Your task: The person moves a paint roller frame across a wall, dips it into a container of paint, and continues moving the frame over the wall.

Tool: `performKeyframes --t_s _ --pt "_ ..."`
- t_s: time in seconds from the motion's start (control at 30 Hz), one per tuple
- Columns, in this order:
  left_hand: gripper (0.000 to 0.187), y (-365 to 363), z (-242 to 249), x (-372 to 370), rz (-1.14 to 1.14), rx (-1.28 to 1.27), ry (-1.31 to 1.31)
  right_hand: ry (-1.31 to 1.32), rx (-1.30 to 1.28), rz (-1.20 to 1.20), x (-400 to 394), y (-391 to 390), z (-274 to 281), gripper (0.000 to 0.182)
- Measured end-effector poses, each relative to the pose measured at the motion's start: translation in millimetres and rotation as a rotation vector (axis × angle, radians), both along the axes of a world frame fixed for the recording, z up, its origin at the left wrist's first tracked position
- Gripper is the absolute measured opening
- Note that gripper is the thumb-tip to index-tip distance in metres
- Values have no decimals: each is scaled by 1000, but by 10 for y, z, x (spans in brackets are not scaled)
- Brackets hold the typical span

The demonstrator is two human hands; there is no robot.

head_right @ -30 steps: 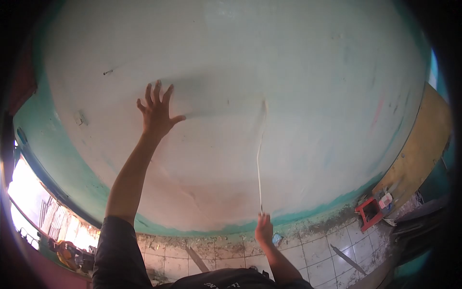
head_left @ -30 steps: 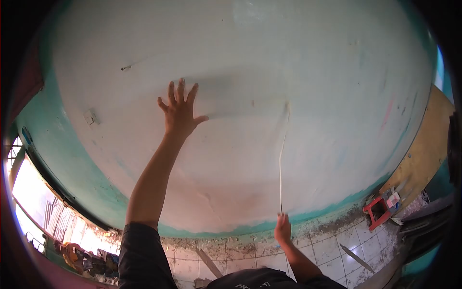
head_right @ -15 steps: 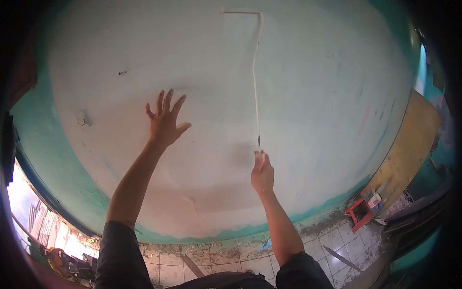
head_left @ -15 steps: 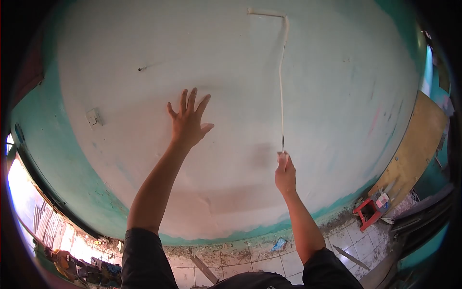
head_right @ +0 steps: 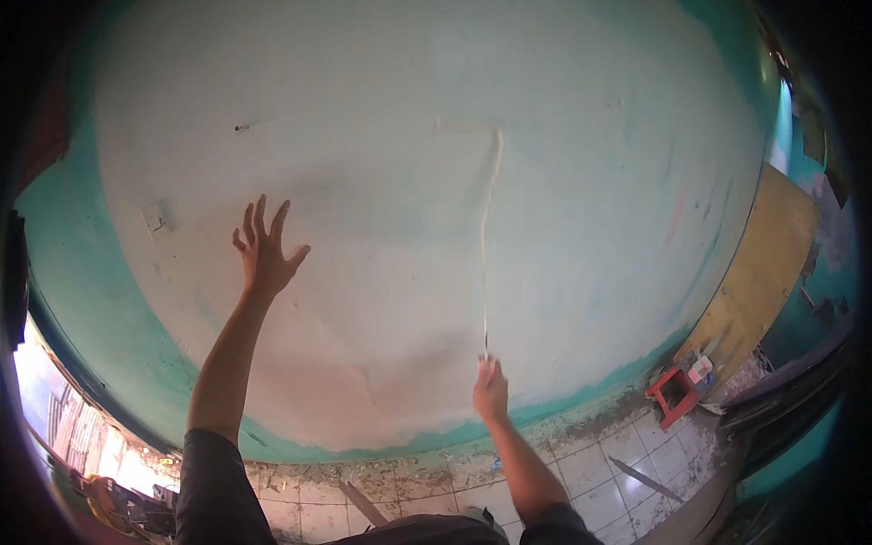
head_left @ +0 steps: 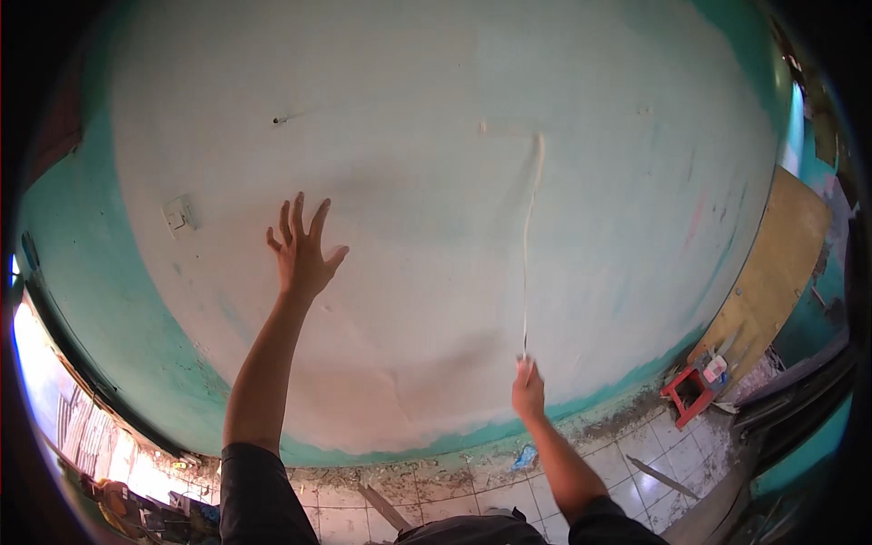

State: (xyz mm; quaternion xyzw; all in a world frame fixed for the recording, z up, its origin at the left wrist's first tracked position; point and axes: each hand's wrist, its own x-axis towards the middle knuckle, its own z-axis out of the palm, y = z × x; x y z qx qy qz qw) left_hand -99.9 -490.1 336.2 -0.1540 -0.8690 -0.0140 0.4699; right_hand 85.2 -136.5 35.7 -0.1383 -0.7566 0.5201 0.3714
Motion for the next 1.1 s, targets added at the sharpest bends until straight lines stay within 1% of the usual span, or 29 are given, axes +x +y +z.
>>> performKeyframes --t_s 0.1,0.17,0.2,0.23,0.27,0.3,0.37,0.4,0.43,0.47,0.5,0.6,0.63,0.67,0.77,0.87,0.97,1.03,1.1 --pt "96 -65 78 28 34 23 -12 15 70 -17 -379 159 1086 52" --pt "97 -111 114 9 47 29 -14 132 156 -86 -703 327 1677 63" --pt "99 -127 125 9 61 41 -20 131 114 -110 -771 355 1992 70" --pt "99 -133 133 18 61 36 -22 57 50 -73 -690 318 2370 70" --pt "100 -140 145 26 77 39 -52 -19 -15 -37 -597 270 2594 71" --pt "100 -147 159 27 93 43 -81 -22 -18 -38 -587 251 2559 71" --pt "101 -152 162 24 105 36 -120 -6 5 -55 -596 217 2392 71" --pt "101 -150 148 24 119 34 -156 49 55 -70 -607 203 2097 68" --pt "101 -146 139 19 117 36 -161 62 90 -82 -582 151 1732 60" --pt "102 -138 134 10 123 36 -169 156 137 -85 -549 78 1283 52" --pt "102 -132 130 0 129 34 -177 109 96 -110 -407 -69 909 48" --pt "104 -108 138 -11 188 4 -183 -38 19 -56 53 -292 -430 50" --pt "104 -102 136 -11 187 6 -188 -86 -1 -50 182 -320 -779 51" --pt "103 -97 141 -14 202 -5 -188 -89 2 -50 305 -356 -924 51" --pt "104 -56 175 3 222 0 -204 -126 -24 -43 405 -358 -983 54" --pt "104 -43 170 -2 208 25 -219 -49 -6 -9 191 -201 -233 55" --pt "102 -21 201 16 191 39 -205 -13 35 -16 -187 -17 860 55" --pt "101 -25 247 35 192 43 -186 -13 35 7 -538 200 1476 64" --pt "100 -31 313 37 162 41 -149 -122 -92 7 -477 115 2439 75"
